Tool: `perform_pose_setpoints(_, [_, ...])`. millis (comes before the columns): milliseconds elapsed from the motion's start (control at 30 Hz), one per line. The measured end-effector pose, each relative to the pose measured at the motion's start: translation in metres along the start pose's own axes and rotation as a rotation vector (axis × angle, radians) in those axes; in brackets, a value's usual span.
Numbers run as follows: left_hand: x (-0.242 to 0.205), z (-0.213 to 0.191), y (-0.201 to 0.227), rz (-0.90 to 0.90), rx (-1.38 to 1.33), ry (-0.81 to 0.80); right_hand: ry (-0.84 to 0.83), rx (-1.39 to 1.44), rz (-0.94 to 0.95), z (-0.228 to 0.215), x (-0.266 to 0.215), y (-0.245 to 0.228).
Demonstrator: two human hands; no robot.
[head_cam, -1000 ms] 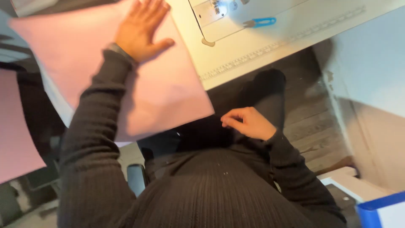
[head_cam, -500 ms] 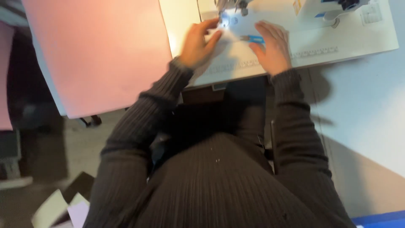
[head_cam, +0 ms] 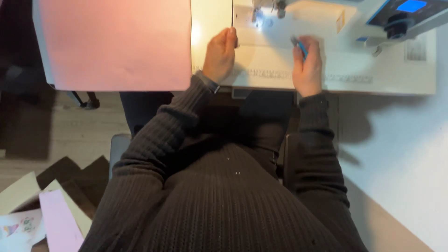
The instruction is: Aligning and folding synthetic leather pieces at a workstation in preparation for sewing.
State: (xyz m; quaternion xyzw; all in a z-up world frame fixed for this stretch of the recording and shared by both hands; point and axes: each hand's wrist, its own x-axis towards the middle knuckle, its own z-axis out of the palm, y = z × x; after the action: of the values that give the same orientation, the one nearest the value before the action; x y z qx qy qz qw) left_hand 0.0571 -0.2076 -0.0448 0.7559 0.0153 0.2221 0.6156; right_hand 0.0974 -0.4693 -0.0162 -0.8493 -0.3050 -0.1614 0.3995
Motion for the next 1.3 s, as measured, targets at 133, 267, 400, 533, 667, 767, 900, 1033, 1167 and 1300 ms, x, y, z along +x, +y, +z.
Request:
perform_pose_setpoints(133, [-0.010, -0.013, 0.018, 0.034, -0.022, 0.035, 0.065, 0.220, 0.022, 0.010, 0.001, 0.002])
perform_pose_setpoints(267, [-0.032, -0.034, 0.014, -0.108, -0.015, 0.096, -0.079, 0.325, 0.303, -0.005, 0.004, -0.045])
perform_pose_setpoints(400, [-0.096, -0.079, 0.056, -0.090, 0.196, 0.017, -0.188, 0.543, 0.472, -0.015, -0.007, -0.056])
perform_pose_setpoints(533, [-0.139, -0.100, 0.092, -0.143, 0.065, -0.092, -0.451, 1.036, 0.774, -0.008, -0.025, -0.095])
perform_pose_setpoints(667, [-0.141, -0.087, 0.084, -0.188, -0.015, -0.088, -0.638, 1.043, 0.757, 0.022, -0.027, -0.120])
perform_pose_setpoints(767, [-0.147, -0.076, 0.075, -0.193, -0.089, -0.107, -0.737, 1.001, 0.797, 0.031, -0.029, -0.133])
perform_pose_setpoints(900, [-0.139, -0.062, 0.071, -0.228, -0.104, -0.091, -0.801, 0.893, 0.712, 0.038, -0.016, -0.132])
perform_pose_setpoints(1033, [-0.136, -0.058, 0.076, -0.257, -0.069, -0.111, -0.826, 0.872, 0.774, 0.040, -0.016, -0.131])
perform_pose_setpoints(1167, [-0.129, -0.056, 0.080, -0.277, -0.045, -0.103, -0.844, 0.857, 0.692, 0.043, -0.004, -0.129])
perform_pose_setpoints(1300, [-0.115, -0.050, 0.081, -0.182, -0.045, -0.062, -0.823, 0.775, 0.677, 0.036, 0.005, -0.123])
